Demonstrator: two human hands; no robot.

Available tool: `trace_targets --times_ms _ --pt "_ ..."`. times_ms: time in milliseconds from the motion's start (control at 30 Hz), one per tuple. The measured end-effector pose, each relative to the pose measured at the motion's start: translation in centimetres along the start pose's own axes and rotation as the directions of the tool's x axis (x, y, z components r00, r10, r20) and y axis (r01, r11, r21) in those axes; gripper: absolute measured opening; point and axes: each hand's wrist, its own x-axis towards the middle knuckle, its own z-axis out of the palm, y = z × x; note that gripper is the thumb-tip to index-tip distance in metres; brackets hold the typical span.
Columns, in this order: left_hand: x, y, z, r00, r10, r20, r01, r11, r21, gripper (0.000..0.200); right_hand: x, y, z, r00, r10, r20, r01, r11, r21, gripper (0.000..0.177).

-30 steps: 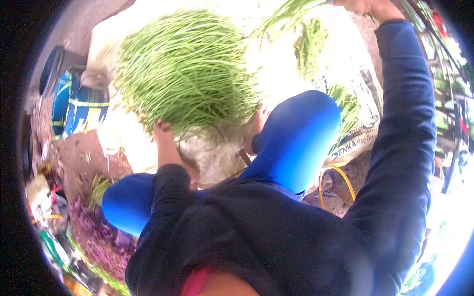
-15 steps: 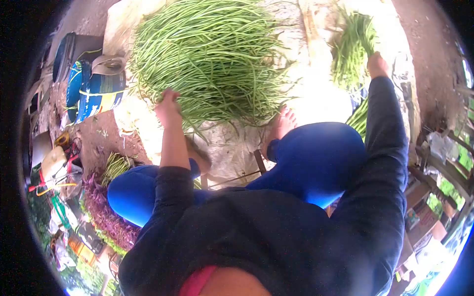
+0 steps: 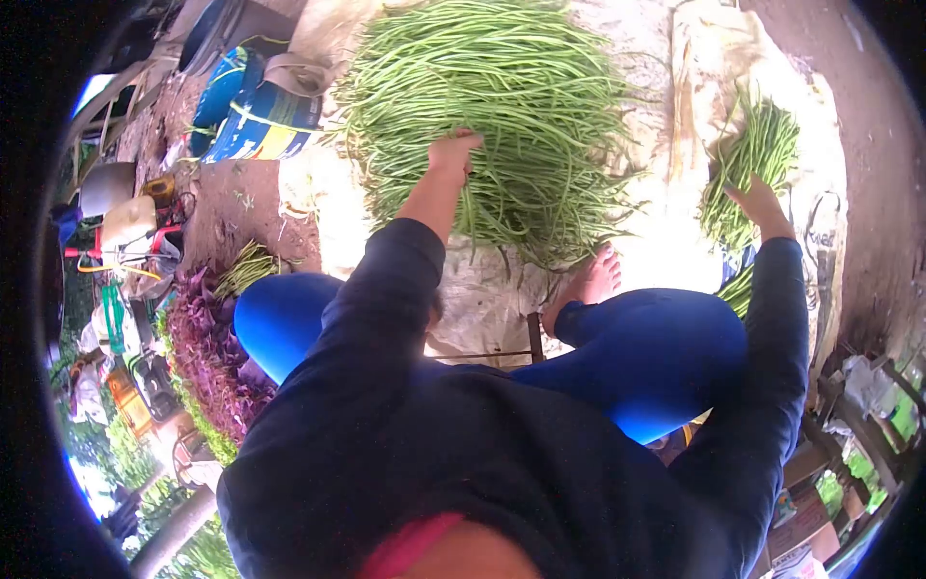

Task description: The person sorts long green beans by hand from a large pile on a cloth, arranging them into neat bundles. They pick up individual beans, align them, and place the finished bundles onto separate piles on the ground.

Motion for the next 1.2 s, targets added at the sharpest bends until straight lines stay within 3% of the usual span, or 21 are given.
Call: trace_targets --times_ms 67,267,300,400,467,533,600,633,667,700,800,833,933,967,1000,1033,1067,1100,1133,1167,1200 --pt "-1.6 0.8 -1.3 0.980 -0.125 0.156 0.161 0.956 -0.246 0.026 -2.7 -4.6 -2.9 0.963 -0.270 0.015 0.266 0.955 0.129 0.073" --pt "-8.2 2.1 -7.2 0.934 0.023 0.357 0.196 0.801 -0.565 0.021 -12.2 -21.4 -6.7 0.653 -0.742 0.151 0.719 0.670 0.186 0.053" --pt "-9.7 3.3 -8.1 0.932 0.082 0.354 0.139 0.819 -0.557 0.022 -14.6 -24.6 -6.3 0.629 -0.753 0.196 0.724 0.658 0.206 0.052" --pt "-13.6 6.4 -10.1 0.907 0.209 0.367 0.038 0.825 -0.564 0.021 -18.6 -30.7 -0.8 0.592 -0.801 0.084 0.600 0.508 0.618 0.041" --pt "-16.5 8.3 -12.0 0.799 0.375 0.469 -0.057 0.826 -0.561 0.023 -20.1 -34.6 0.2 0.613 -0.781 0.121 0.668 0.593 0.450 0.029" --pt "-17.5 8.3 -14.1 0.808 0.430 0.404 -0.171 0.826 -0.538 0.022 -21.5 -36.2 0.9 0.625 -0.779 -0.044 0.504 0.360 0.785 0.013" --pt "-16.6 8.3 -16.6 0.822 0.523 0.223 -0.288 0.721 -0.631 0.029 -21.8 -37.5 -0.1 0.599 -0.743 -0.298 0.607 0.178 0.775 0.010" --pt "-15.6 7.9 -17.8 0.844 0.513 0.158 -0.351 0.750 -0.560 0.035 -22.3 -38.1 -0.4 0.589 -0.750 -0.301 0.613 0.173 0.771 0.010" --pt "-16.2 7.9 -18.3 0.843 0.517 0.148 -0.359 0.745 -0.562 0.035 -23.2 -38.8 -0.7 0.514 -0.710 -0.481 0.573 -0.133 0.808 0.013" --pt "-16.7 7.8 -18.6 0.898 0.430 0.091 -0.246 0.663 -0.707 0.037 -24.2 -39.5 -0.9 0.458 -0.615 -0.642 0.491 -0.427 0.759 0.017" --pt "-16.8 8.1 -20.1 0.942 0.314 0.119 -0.049 0.481 -0.875 0.039 -27.1 -40.7 0.4 0.449 -0.678 -0.582 0.314 -0.490 0.813 0.017" --pt "-16.4 8.4 -20.8 0.937 0.337 0.093 -0.081 0.468 -0.880 0.036 -27.8 -41.2 0.9 0.394 -0.773 -0.497 0.136 -0.486 0.863 0.019" --pt "-10.4 8.7 -25.9 0.899 0.438 0.012 -0.117 0.267 -0.956 0.023 -27.7 -43.2 3.2 0.484 -0.799 -0.357 0.066 -0.373 0.925 0.024" --pt "-8.9 8.8 -28.4 0.898 0.440 -0.015 -0.143 0.259 -0.955 0.023 -28.4 -43.0 2.7 0.423 -0.850 -0.315 0.039 -0.330 0.943 0.029" --pt "-14.6 11.1 -30.4 0.838 0.482 -0.256 -0.469 0.396 -0.790 0.022 -27.9 -42.9 3.0 0.418 -0.858 -0.299 0.030 -0.316 0.948 0.029" --pt "-18.3 12.2 -32.4 0.631 0.619 -0.469 -0.765 0.394 -0.509 0.018 -27.1 -42.9 3.2 0.387 -0.905 -0.177 0.094 -0.152 0.984 0.032" --pt "-17.8 12.5 -37.1 0.569 0.637 -0.521 -0.814 0.346 -0.466 0.017 -26.0 -43.0 3.5 0.361 -0.931 -0.048 0.164 0.012 0.986 0.036" --pt "-19.0 13.2 -40.6 0.589 0.551 -0.592 -0.799 0.284 -0.530 0.017 -24.4 -43.2 4.6 0.392 -0.918 0.059 0.334 0.201 0.921 0.043" --pt "-20.1 13.2 -43.4 0.496 0.498 -0.711 -0.864 0.363 -0.349 0.016 -24.0 -43.3 6.0 0.549 -0.831 0.093 0.493 0.412 0.766 0.049" --pt "-22.6 12.2 -44.8 0.463 0.543 -0.700 -0.873 0.415 -0.256 0.017 -20.1 -43.1 9.7 0.500 -0.864 -0.054 0.804 0.441 0.398 0.048" --pt "-23.1 10.7 -47.8 0.519 0.580 -0.628 -0.848 0.441 -0.293 0.025 -18.7 -42.8 11.1 0.615 -0.781 0.108 0.780 0.623 0.062 0.044"
